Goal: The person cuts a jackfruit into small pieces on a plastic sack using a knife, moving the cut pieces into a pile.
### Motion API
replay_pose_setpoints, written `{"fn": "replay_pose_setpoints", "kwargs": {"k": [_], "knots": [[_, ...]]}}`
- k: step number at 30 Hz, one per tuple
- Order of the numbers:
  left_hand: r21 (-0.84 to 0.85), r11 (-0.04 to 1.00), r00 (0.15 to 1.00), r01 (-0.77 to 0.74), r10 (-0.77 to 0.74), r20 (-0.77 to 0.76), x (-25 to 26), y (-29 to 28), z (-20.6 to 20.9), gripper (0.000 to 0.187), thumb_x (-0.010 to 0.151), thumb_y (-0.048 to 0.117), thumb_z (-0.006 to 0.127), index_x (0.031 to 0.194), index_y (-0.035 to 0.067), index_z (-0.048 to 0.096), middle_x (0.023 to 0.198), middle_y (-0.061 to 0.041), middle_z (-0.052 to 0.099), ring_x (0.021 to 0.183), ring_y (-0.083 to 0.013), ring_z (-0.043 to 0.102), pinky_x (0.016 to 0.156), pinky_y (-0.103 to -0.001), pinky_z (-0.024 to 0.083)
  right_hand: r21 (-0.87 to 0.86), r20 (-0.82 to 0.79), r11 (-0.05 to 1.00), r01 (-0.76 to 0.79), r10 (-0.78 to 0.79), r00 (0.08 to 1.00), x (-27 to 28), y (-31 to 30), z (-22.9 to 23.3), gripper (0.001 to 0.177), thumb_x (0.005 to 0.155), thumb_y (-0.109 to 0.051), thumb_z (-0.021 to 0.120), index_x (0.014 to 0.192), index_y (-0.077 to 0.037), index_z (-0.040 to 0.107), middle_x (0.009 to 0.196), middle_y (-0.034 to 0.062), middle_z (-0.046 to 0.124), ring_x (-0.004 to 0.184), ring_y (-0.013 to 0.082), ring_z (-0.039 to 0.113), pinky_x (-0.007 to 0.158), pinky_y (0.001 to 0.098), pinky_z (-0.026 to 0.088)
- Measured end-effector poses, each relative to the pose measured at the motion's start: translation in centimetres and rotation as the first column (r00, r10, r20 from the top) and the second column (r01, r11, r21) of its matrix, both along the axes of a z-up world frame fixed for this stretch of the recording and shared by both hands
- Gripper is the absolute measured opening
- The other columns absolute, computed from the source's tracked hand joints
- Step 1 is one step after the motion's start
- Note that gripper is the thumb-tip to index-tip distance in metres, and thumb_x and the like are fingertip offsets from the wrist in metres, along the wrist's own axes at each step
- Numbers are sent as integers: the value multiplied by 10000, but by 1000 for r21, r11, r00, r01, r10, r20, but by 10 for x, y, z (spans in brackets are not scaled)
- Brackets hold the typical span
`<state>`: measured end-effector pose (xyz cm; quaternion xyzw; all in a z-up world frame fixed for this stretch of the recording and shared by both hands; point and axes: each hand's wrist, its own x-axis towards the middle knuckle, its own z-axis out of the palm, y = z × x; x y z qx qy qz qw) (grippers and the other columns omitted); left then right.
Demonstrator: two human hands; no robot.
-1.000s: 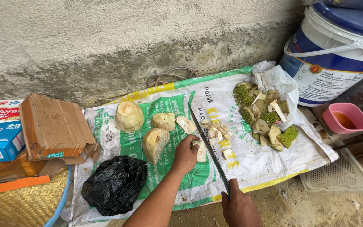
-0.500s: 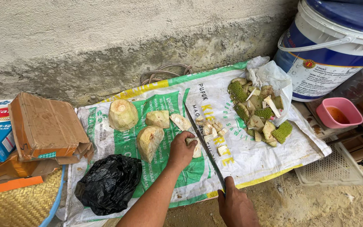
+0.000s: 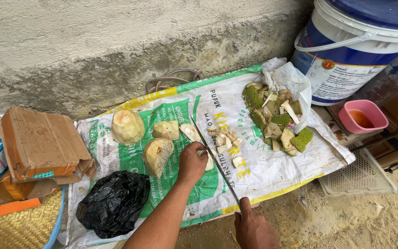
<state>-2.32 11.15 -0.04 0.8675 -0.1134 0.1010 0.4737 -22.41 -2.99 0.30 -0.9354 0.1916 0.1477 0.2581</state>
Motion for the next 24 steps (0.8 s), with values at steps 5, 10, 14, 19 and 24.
{"fn": "replay_pose_setpoints", "kwargs": {"k": [5, 10, 14, 19, 24], "knots": [[19, 1000, 999, 22, -23, 37, 0, 0, 4, 138, 794, 66, 760, 913, 28, 702, 958, -170, 706, 921, -360, 689, 811, -452, 544, 5, -63, 1000, -13, 13, 998, -2, -2, 6, 244, 1066, -299, 455, 1233, -126, 415, 877, 152, 751, 730, 276, 784, 643, 393, 685], [40, 999, 998, 28, -30, 63, 1, 2, 4, 142, 791, 66, 769, 908, 22, 700, 946, -167, 702, 922, -359, 687, 810, -453, 542, 3, -73, 1000, -27, 27, 997, -6, -6, 11, 251, 1062, -262, 468, 1253, -110, 414, 942, 174, 742, 764, 279, 779, 646, 375, 692], [20, 999, 998, 35, -36, 51, 1, 2, 4, 130, 781, 60, 768, 896, 23, 719, 952, -158, 709, 906, -340, 698, 813, -434, 551, 19, -52, 1000, -24, 25, 998, -7, -7, 12, 244, 1054, -251, 486, 1241, -103, 434, 949, 175, 744, 772, 279, 777, 642, 379, 696], [17, 999, 999, 35, -35, 22, 1, 0, 5, 116, 794, 67, 777, 887, 17, 729, 955, -151, 711, 888, -328, 702, 798, -431, 552, 11, -57, 1000, -19, 20, 998, -5, -6, 18, 239, 1050, -250, 497, 1222, -86, 472, 921, 183, 745, 728, 274, 779, 606, 376, 694], [60, 998, 999, 34, -37, 38, -3, -1, 8, 116, 775, 44, 778, 873, 6, 729, 958, -158, 712, 878, -343, 694, 788, -440, 546, 20, -118, 999, -38, 40, 992, -4, -4, 29, 205, 1074, -253, 465, 1210, -100, 476, 857, 163, 756, 666, 267, 778, 554, 375, 652]]}}
